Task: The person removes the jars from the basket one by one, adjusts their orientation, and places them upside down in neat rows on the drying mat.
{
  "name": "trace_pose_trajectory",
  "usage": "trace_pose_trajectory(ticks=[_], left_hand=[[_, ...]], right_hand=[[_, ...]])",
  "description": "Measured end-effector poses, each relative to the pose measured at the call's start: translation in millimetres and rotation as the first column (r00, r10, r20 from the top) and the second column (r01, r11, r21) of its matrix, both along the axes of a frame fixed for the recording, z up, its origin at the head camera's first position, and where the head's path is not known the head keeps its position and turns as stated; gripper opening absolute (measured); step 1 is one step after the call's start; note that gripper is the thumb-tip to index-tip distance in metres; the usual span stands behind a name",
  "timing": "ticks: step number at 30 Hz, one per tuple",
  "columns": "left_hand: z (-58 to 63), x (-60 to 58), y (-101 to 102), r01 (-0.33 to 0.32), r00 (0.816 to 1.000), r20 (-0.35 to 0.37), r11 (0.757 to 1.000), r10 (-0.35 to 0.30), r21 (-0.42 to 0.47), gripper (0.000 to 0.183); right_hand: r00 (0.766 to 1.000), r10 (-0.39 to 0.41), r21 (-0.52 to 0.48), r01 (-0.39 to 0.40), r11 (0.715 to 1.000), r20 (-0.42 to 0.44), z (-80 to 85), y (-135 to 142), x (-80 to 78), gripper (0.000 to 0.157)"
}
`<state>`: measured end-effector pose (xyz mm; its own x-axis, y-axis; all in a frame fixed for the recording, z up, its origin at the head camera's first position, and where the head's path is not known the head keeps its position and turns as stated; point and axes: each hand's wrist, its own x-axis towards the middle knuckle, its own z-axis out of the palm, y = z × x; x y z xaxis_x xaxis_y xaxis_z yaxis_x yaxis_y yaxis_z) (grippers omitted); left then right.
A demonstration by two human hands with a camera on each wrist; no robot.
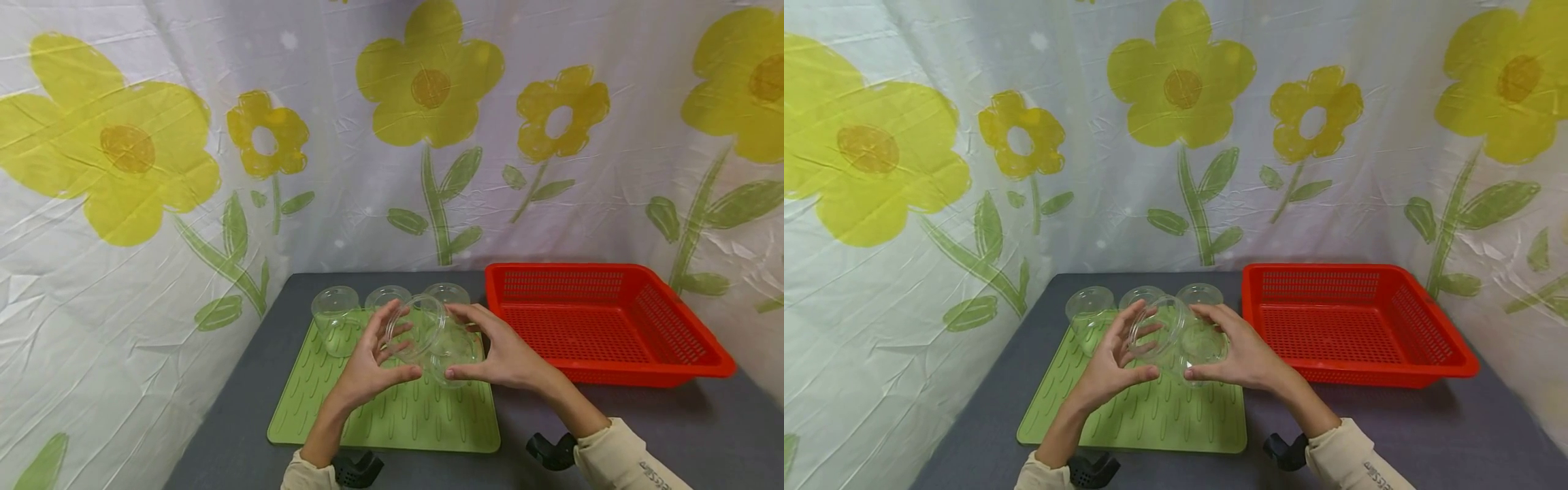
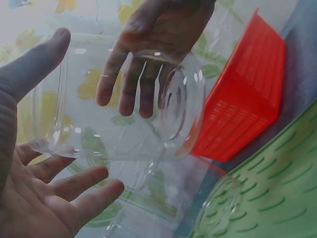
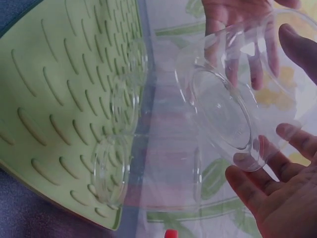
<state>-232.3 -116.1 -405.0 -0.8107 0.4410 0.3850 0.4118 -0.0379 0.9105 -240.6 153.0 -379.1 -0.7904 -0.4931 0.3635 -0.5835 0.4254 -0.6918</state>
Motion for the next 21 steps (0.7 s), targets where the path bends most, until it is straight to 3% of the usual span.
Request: trace_pose_trajectory(ticks=[3, 7, 10, 13, 17, 19, 21], left_hand=[[2.7, -0.3, -2, -0.05, 0.998, -0.038, 0.996, 0.047, -0.079, 0.104], [8.5, -0.2, -2, -0.142, 0.986, -0.119, 0.971, 0.12, -0.194, 0.103], [14.2, 1.1, -1, -0.223, 0.965, -0.199, 0.933, 0.17, -0.283, 0.101], [19.4, 3.6, 3, -0.299, 0.94, -0.272, 0.879, 0.205, -0.372, 0.1], [20.6, 6.1, 7, -0.35, 0.922, -0.325, 0.812, 0.21, -0.467, 0.095], [19.1, 6.5, 9, -0.354, 0.921, -0.33, 0.796, 0.206, -0.491, 0.093], [16.9, 6.5, 10, -0.348, 0.925, -0.322, 0.797, 0.204, -0.494, 0.092]], right_hand=[[1.0, -0.006, 0.016, 0.007, 1.0, -0.015, 0.0, 1, 0.2, 0.089], [0.998, -0.021, 0.077, 0.025, 0.997, -0.052, -0.7, 1, 0.1, 0.092], [0.995, -0.028, 0.166, 0.044, 0.985, -0.1, -1.7, 1, 0.2, 0.095], [0.989, -0.026, 0.25, 0.062, 0.966, -0.145, -1.7, 0, 1.7, 0.096], [0.98, -0.027, 0.312, 0.088, 0.946, -0.196, 0.0, -2, 4.0, 0.097], [0.976, -0.029, 0.331, 0.101, 0.938, -0.217, 0.4, -3, 4.6, 0.098], [0.972, -0.03, 0.348, 0.113, 0.931, -0.234, 0.4, -4, 4.9, 0.098]])
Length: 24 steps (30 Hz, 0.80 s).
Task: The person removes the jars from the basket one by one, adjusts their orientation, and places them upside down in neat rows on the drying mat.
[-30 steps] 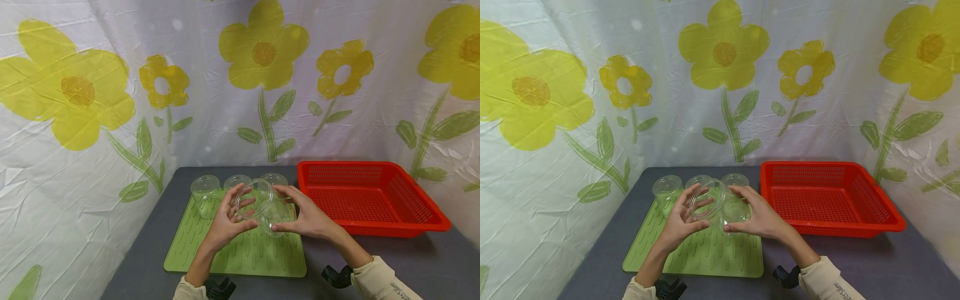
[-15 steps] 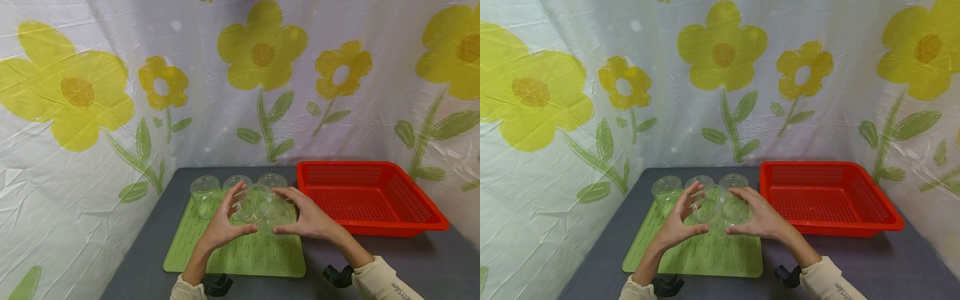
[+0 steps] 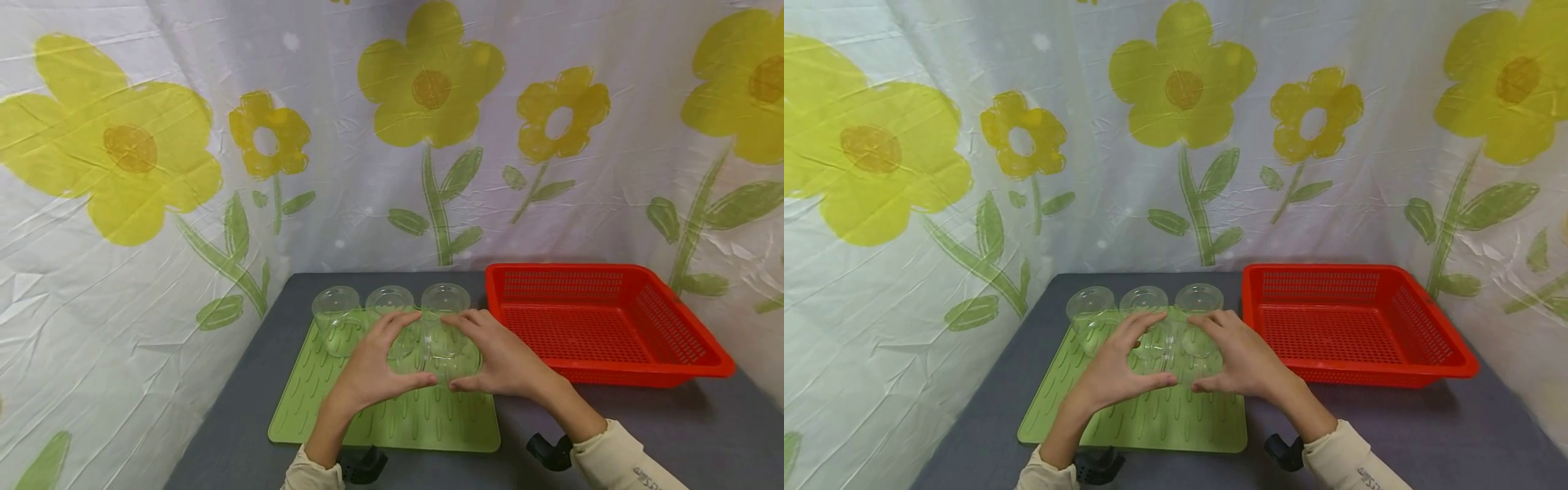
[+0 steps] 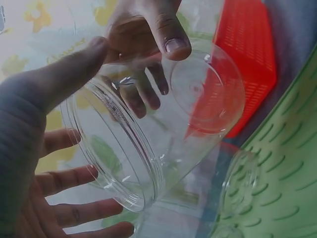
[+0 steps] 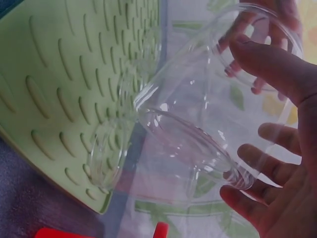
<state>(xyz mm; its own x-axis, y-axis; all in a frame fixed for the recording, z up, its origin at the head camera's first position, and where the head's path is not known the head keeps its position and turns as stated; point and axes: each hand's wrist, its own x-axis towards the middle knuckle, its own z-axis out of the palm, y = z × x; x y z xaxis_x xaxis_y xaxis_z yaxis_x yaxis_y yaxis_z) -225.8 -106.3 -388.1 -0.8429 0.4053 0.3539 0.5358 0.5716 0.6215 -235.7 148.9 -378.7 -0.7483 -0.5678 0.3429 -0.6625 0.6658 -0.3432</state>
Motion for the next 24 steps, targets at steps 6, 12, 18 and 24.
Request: trace_pose_trajectory(ticks=[6, 12, 18, 24], left_hand=[[-5.5, -2.1, 1, 0.046, 0.998, 0.033, 0.995, -0.05, 0.087, 0.088], [-6.7, -3.5, 1, 0.058, 0.997, 0.045, 0.991, -0.064, 0.125, 0.085], [-7.8, -3.3, 1, 0.041, 0.996, 0.071, 0.984, -0.054, 0.171, 0.083], [-11.7, -3.3, -1, 0.022, 0.996, 0.085, 0.974, -0.042, 0.224, 0.083]], right_hand=[[1.0, -0.012, 0.018, 0.013, 1.0, -0.02, -1.1, 0, 0.0, 0.099], [0.999, -0.016, 0.029, 0.017, 0.999, -0.029, -0.8, 0, 0.6, 0.099], [1.0, -0.01, 0.008, 0.01, 1.0, -0.029, -0.5, 2, -0.4, 0.104], [1.0, -0.001, -0.078, 0.002, 0.997, 0.004, 2.4, 6, -3.5, 0.111]])
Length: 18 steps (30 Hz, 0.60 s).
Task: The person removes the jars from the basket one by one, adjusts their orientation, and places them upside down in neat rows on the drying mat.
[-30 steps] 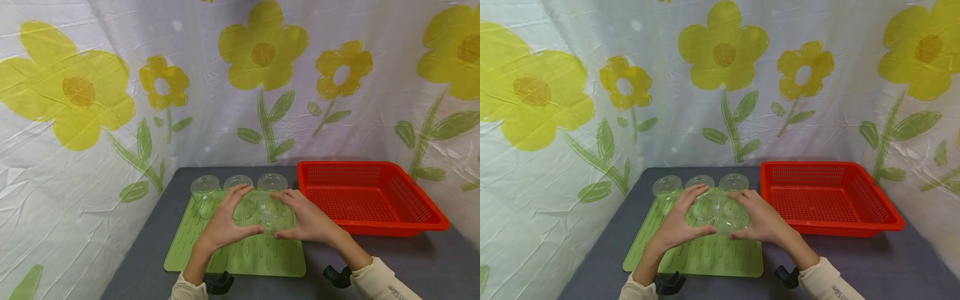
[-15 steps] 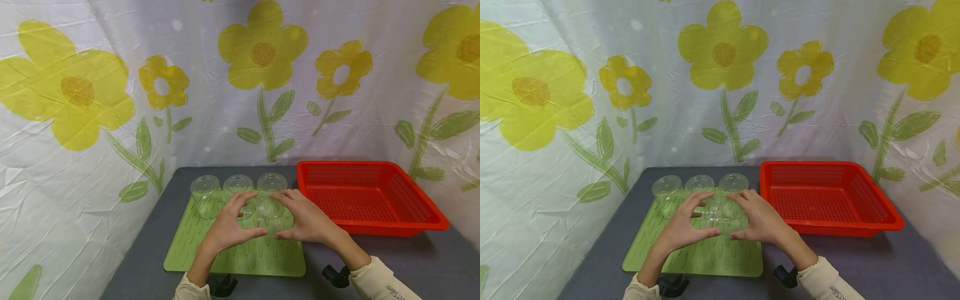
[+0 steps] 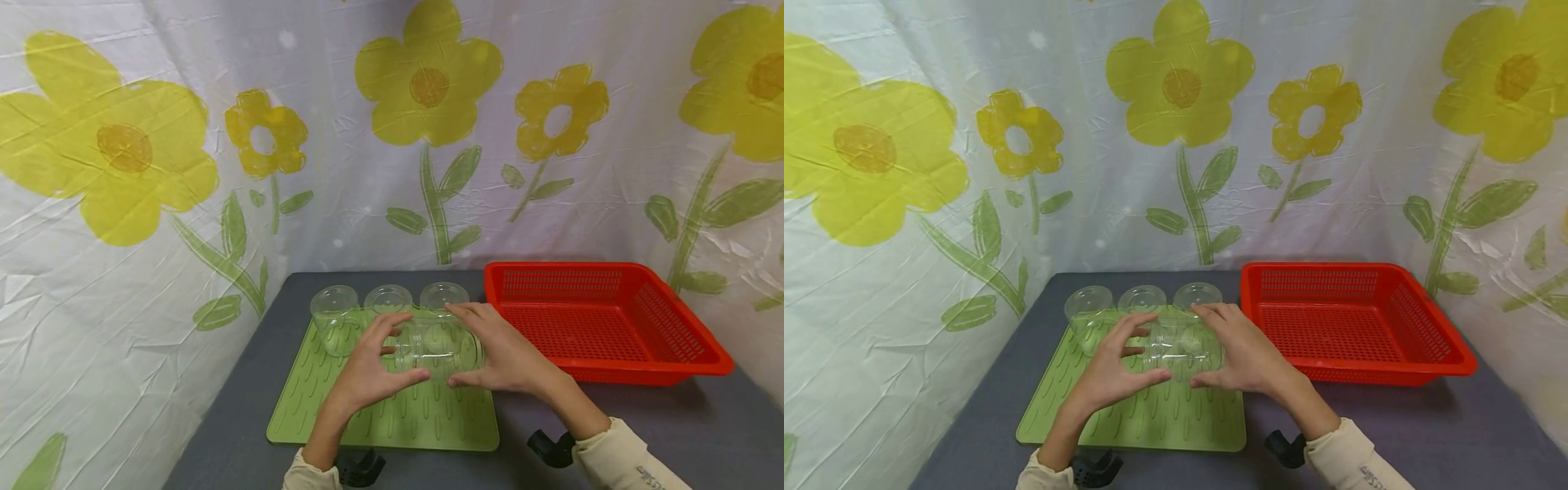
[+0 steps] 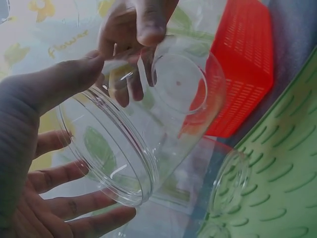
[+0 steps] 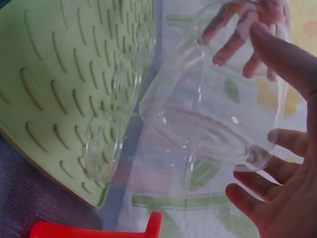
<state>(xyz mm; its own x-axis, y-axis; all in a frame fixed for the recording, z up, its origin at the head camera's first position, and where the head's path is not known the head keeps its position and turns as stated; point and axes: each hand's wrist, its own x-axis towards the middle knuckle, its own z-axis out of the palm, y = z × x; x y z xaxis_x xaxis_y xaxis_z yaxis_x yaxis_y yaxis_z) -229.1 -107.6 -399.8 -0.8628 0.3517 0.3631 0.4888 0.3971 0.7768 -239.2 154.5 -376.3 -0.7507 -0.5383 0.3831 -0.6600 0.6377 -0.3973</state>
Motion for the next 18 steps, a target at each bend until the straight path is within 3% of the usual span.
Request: trace_pose_trajectory(ticks=[8, 18], left_hand=[[-2.9, 2.7, -6, 0.011, 1.0, 0.012, 0.994, -0.012, 0.105, 0.083], [-5.8, 3.9, -12, 0.038, 0.999, -0.026, 0.984, -0.034, 0.174, 0.082]], right_hand=[[0.993, 0.015, -0.158, 0.003, 0.987, 0.114, 1.5, 7, -0.7, 0.118], [0.967, 0.125, -0.362, -0.037, 0.931, 0.224, -5.7, 15, -5.8, 0.109]])
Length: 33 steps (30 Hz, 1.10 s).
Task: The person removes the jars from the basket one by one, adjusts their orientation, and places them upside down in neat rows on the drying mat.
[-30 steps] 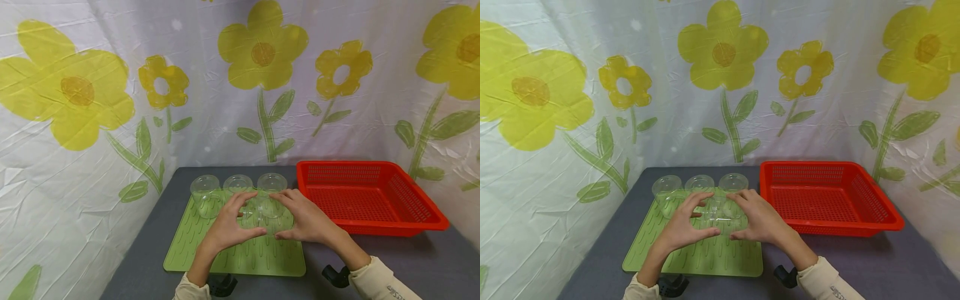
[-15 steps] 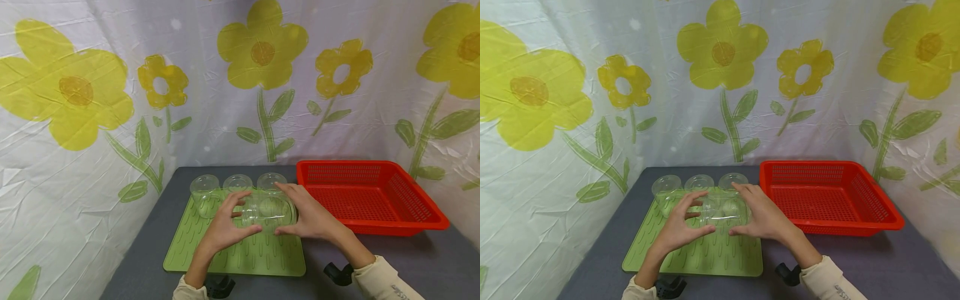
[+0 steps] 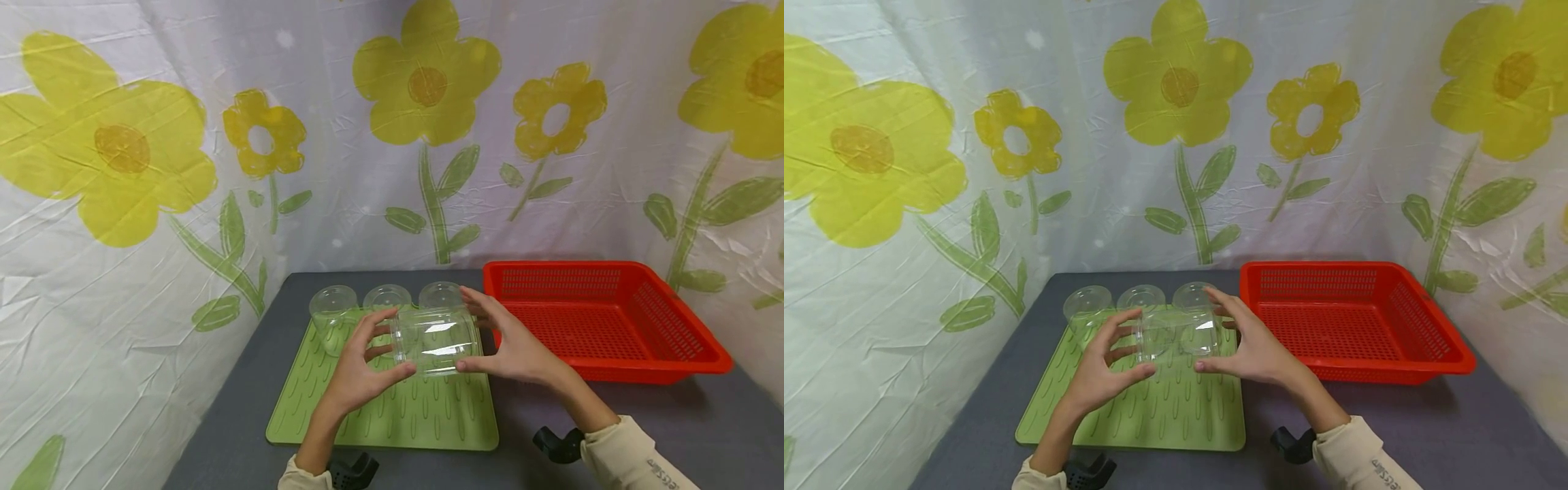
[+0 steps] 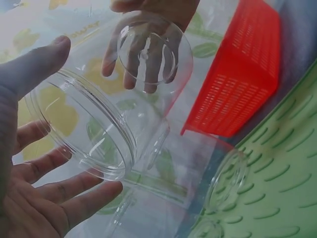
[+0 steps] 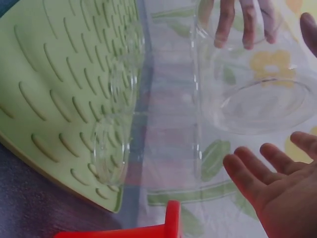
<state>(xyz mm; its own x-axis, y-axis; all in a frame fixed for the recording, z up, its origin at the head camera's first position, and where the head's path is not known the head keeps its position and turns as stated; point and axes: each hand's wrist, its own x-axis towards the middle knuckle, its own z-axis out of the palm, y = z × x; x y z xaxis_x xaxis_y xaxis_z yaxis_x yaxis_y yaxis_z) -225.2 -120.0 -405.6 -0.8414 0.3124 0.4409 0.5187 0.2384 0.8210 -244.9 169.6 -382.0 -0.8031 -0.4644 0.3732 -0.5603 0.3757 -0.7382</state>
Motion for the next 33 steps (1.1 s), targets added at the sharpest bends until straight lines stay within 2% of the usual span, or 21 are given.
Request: trace_pose_trajectory(ticks=[5, 12, 26, 33], left_hand=[[-2.0, -0.2, -1.5, 0.039, 0.999, 0.008, 0.998, -0.04, 0.049, 0.082], [-3.2, 0.0, -3.1, 0.083, 0.996, 0.017, 0.991, -0.085, 0.106, 0.081], [-6.5, -2.7, -5.3, 0.121, 0.992, 0.021, 0.979, -0.126, 0.164, 0.081], [-8.0, -3.0, -5.7, 0.137, 0.988, 0.047, 0.972, -0.148, 0.19, 0.082]], right_hand=[[0.998, 0.049, -0.057, -0.046, 0.997, 0.049, -1.8, 2.2, -1.1, 0.106], [0.993, 0.102, -0.083, -0.097, 0.992, 0.059, -1.1, 3.8, -0.8, 0.103], [0.987, 0.14, -0.117, -0.13, 0.985, 0.076, -0.9, 4.4, -2.2, 0.099], [0.988, 0.139, -0.129, -0.13, 0.983, 0.067, 0.9, 3.3, -3.2, 0.096]])
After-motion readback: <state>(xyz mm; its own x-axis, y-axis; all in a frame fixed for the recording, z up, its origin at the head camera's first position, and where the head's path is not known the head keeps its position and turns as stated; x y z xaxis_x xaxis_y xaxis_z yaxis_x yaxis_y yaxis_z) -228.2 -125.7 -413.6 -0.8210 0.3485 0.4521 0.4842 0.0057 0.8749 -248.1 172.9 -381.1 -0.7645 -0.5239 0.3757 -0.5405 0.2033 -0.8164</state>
